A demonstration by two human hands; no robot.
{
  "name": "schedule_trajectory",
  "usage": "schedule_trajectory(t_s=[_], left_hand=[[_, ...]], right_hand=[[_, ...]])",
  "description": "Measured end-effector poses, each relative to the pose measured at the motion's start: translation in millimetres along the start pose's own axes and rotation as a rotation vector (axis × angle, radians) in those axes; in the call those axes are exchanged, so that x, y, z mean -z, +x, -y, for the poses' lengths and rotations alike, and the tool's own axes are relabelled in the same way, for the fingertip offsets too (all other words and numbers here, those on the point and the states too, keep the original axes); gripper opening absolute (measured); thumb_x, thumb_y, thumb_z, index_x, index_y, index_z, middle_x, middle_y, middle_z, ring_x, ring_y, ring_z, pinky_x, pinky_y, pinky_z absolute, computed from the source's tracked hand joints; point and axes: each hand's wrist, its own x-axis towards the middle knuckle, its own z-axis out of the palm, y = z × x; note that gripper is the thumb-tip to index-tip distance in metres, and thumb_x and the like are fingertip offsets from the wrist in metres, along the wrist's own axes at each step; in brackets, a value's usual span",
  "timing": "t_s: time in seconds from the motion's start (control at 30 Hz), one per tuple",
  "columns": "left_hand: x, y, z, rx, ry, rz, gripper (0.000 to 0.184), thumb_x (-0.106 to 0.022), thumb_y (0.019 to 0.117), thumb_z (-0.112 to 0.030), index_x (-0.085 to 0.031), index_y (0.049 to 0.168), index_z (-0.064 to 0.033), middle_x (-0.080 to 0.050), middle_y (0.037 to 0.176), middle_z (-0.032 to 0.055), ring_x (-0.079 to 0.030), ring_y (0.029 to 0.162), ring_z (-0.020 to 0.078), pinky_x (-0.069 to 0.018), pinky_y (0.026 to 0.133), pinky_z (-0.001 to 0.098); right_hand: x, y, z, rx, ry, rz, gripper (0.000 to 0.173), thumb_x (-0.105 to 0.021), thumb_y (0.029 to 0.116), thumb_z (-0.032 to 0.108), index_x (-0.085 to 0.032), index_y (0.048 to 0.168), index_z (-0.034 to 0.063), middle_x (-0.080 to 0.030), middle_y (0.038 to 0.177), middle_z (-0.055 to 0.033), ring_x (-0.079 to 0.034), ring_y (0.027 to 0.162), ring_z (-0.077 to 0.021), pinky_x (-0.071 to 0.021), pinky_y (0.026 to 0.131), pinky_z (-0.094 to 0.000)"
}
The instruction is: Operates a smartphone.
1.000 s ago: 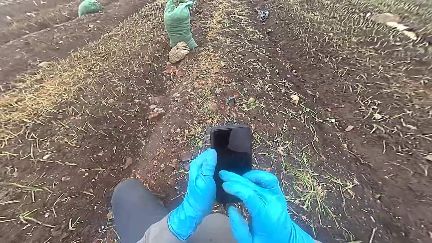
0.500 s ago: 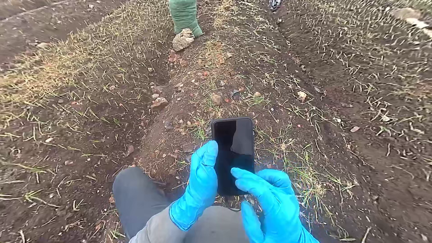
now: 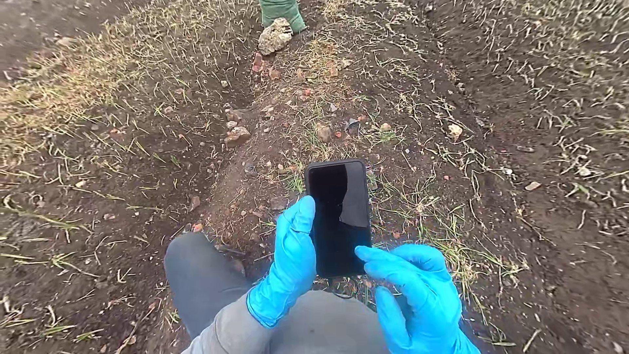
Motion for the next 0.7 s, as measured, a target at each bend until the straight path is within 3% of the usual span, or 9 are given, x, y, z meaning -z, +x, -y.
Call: schedule_trajectory(t_s=[0.43,0.57,0.7], left_hand=[[-4.6,-4.3,1.9,0.027,-0.013,-0.013,0.049,-0.030,0.1130,-0.034,-0.071,0.099,-0.0130,-0.072,0.091,0.0054,-0.072,0.085,0.0158,-0.0630,0.074,0.0384],[-7.2,-7.5,3.0,0.000,0.065,-0.040,0.047,-0.033,0.1127,-0.035,-0.071,0.096,-0.0133,-0.070,0.084,0.0045,-0.070,0.078,0.0154,-0.0616,0.067,0.0363],[-8.4,-11.6,1.8,0.043,0.050,-0.066,0.044,-0.036,0.1118,-0.037,-0.068,0.089,-0.0171,-0.063,0.073,-0.0008,-0.064,0.065,0.0095,-0.0565,0.058,0.0280]], right_hand=[[-8.2,7.1,2.7,-0.032,0.019,-0.029,0.030,-0.039,0.1003,0.036,-0.066,0.110,0.0264,-0.075,0.113,0.0085,-0.060,0.108,-0.0052,-0.0388,0.098,-0.0277],[-19.3,12.7,16.0,0.002,-0.010,0.050,0.030,-0.040,0.0971,0.034,-0.065,0.112,0.0255,-0.074,0.117,0.0081,-0.058,0.109,-0.0060,-0.0338,0.098,-0.0303],[-29.3,10.2,29.0,0.027,0.007,0.120,0.029,-0.043,0.0955,0.036,-0.064,0.113,0.0254,-0.073,0.121,0.0062,-0.057,0.108,-0.0110,-0.0332,0.095,-0.0323]])
